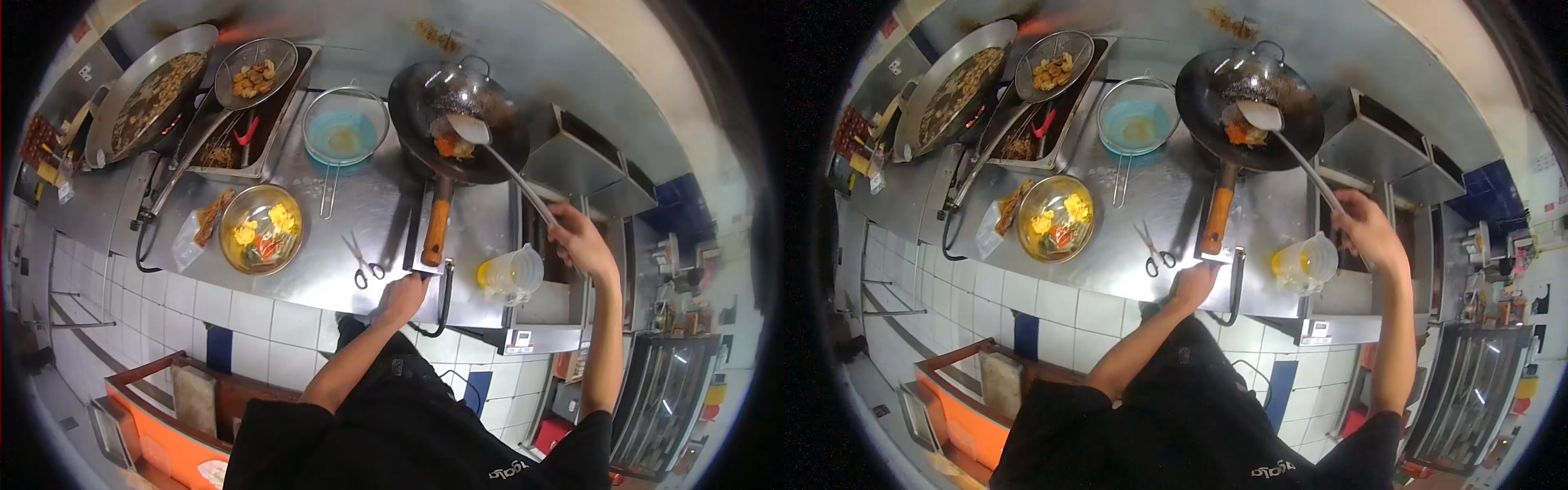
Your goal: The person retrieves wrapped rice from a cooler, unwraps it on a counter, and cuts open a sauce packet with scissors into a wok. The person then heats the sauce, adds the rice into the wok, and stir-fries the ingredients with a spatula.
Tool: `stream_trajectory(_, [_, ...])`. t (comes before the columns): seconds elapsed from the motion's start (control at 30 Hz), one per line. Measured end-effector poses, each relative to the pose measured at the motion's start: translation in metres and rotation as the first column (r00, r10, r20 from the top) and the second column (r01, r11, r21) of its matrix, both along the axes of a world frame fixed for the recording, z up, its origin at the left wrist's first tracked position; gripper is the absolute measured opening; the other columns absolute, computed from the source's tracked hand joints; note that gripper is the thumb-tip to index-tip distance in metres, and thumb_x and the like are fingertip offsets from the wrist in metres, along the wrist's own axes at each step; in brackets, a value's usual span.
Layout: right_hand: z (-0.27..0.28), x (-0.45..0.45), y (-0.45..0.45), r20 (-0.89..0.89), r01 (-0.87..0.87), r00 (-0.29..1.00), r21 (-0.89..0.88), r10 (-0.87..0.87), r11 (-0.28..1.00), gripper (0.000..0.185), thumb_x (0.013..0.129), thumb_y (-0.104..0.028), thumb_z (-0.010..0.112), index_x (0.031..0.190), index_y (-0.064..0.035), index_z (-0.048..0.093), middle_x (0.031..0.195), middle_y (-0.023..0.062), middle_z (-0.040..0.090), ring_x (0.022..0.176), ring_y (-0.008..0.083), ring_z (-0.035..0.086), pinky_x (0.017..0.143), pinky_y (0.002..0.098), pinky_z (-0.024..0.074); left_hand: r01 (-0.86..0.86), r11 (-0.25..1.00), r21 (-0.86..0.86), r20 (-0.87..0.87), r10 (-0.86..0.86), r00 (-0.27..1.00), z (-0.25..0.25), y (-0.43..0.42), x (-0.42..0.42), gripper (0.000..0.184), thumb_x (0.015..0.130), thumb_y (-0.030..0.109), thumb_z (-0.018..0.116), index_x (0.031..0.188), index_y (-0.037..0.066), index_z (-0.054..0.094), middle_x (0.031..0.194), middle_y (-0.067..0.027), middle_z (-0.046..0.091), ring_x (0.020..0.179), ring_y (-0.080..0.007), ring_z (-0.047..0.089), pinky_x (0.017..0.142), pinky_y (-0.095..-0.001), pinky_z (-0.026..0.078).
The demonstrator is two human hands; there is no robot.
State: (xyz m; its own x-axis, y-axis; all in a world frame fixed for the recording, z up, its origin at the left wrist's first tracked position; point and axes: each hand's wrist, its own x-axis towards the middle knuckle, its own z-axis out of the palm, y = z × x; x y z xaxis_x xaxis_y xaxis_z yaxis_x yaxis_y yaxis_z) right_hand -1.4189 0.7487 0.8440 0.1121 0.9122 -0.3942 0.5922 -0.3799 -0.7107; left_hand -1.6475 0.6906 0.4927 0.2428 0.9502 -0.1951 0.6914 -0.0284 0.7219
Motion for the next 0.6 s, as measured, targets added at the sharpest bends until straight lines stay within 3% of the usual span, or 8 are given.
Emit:
stream_trajectory(0.07, [0.008, 0.003, -0.011, 0.049, 0.007, 0.999, -0.036, -0.005, 0.999, 0.037, 0.094, -0.008, 0.056, 0.129, -0.0013, 0.049, 0.078, 0.0022, 0.055, 0.055, 0.0064, 0.047, 0.044, 0.0228, 0.0366, -0.153, 0.981, 0.123, 0.149, 0.134, 0.980, -0.011, -0.010, 0.006, 0.033, 0.097, 0.026, 0.055, 0.088, -0.005, 0.061, 0.082, -0.0246, 0.066, 0.077, -0.0422, 0.066, 0.069, -0.0514, 0.053])
stream_trajectory(0.17, [0.002, 0.016, -0.022, 0.097, -0.005, 0.995, -0.034, 0.008, 0.999, 0.038, 0.095, -0.010, 0.056, 0.132, -0.0060, 0.050, 0.081, 0.0014, 0.055, 0.054, 0.0056, 0.047, 0.042, 0.0216, 0.0353, -0.237, 0.970, 0.051, 0.358, 0.203, 0.911, -0.028, -0.016, 0.013, 0.032, 0.099, 0.024, 0.053, 0.089, -0.006, 0.059, 0.082, -0.0233, 0.067, 0.071, -0.0371, 0.068, 0.064, -0.0454, 0.055])
stream_trajectory(0.23, [-0.001, 0.015, -0.029, 0.105, 0.045, 0.994, -0.024, -0.042, 0.999, 0.039, 0.095, -0.011, 0.057, 0.133, -0.0055, 0.049, 0.080, 0.0015, 0.056, 0.052, 0.0051, 0.046, 0.041, 0.0214, 0.0338, -0.242, 0.892, -0.382, 0.683, 0.449, 0.577, -0.034, -0.022, 0.020, 0.033, 0.101, 0.025, 0.050, 0.091, -0.006, 0.058, 0.081, -0.0208, 0.068, 0.069, -0.0286, 0.070, 0.061, -0.0366, 0.057])
stream_trajectory(0.27, [-0.006, 0.016, -0.033, 0.119, 0.020, 0.993, -0.036, -0.016, 0.999, 0.039, 0.095, -0.011, 0.057, 0.133, -0.0055, 0.049, 0.080, 0.0015, 0.056, 0.052, 0.0051, 0.046, 0.041, 0.0214, 0.0338, -0.259, 0.881, -0.397, 0.685, 0.472, 0.555, -0.042, -0.024, 0.024, 0.033, 0.101, 0.025, 0.050, 0.091, -0.006, 0.058, 0.081, -0.0208, 0.068, 0.069, -0.0286, 0.070, 0.061, -0.0366, 0.057])
stream_trajectory(0.33, [-0.018, 0.027, -0.038, 0.076, 0.049, 0.996, -0.027, -0.047, 0.998, 0.039, 0.095, -0.011, 0.057, 0.133, -0.0052, 0.049, 0.080, 0.0010, 0.056, 0.051, 0.0049, 0.046, 0.040, 0.0218, 0.0332, -0.232, 0.856, -0.463, 0.791, 0.517, 0.328, -0.056, -0.027, 0.032, 0.034, 0.103, 0.026, 0.048, 0.094, -0.006, 0.057, 0.081, -0.0175, 0.068, 0.067, -0.0215, 0.070, 0.060, -0.0312, 0.059])
stream_trajectory(0.4, [-0.031, 0.039, -0.042, 0.138, 0.006, 0.990, -0.038, -0.001, 0.999, 0.041, 0.095, -0.011, 0.058, 0.134, -0.0060, 0.049, 0.080, 0.0006, 0.057, 0.050, 0.0048, 0.045, 0.040, 0.0217, 0.0332, -0.215, 0.826, -0.521, 0.795, 0.562, 0.230, -0.062, -0.030, 0.036, 0.036, 0.104, 0.028, 0.047, 0.097, -0.006, 0.057, 0.081, -0.0157, 0.068, 0.069, -0.0221, 0.070, 0.063, -0.0327, 0.060])
stream_trajectory(0.5, [-0.035, 0.042, -0.050, 0.146, 0.003, 0.989, -0.030, 0.002, 1.000, 0.042, 0.095, -0.013, 0.059, 0.135, -0.0075, 0.049, 0.081, 0.0010, 0.058, 0.052, 0.0046, 0.046, 0.041, 0.0218, 0.0338, -0.073, 0.732, -0.677, 0.736, 0.675, -0.059, -0.065, -0.032, 0.044, 0.043, 0.103, 0.037, 0.049, 0.100, -0.005, 0.057, 0.085, -0.0166, 0.068, 0.074, -0.0223, 0.069, 0.069, -0.0331, 0.060])
stream_trajectory(0.6, [-0.035, 0.037, -0.055, 0.170, 0.021, 0.985, -0.024, -0.016, 0.999, 0.042, 0.095, -0.014, 0.059, 0.136, -0.0078, 0.049, 0.082, 0.0012, 0.059, 0.053, 0.0046, 0.047, 0.042, 0.0216, 0.0345, 0.013, 0.658, -0.753, 0.642, 0.737, -0.211, -0.067, -0.033, 0.050, 0.044, 0.102, 0.038, 0.050, 0.100, -0.006, 0.057, 0.086, -0.0173, 0.068, 0.074, -0.0221, 0.069, 0.070, -0.0341, 0.059])
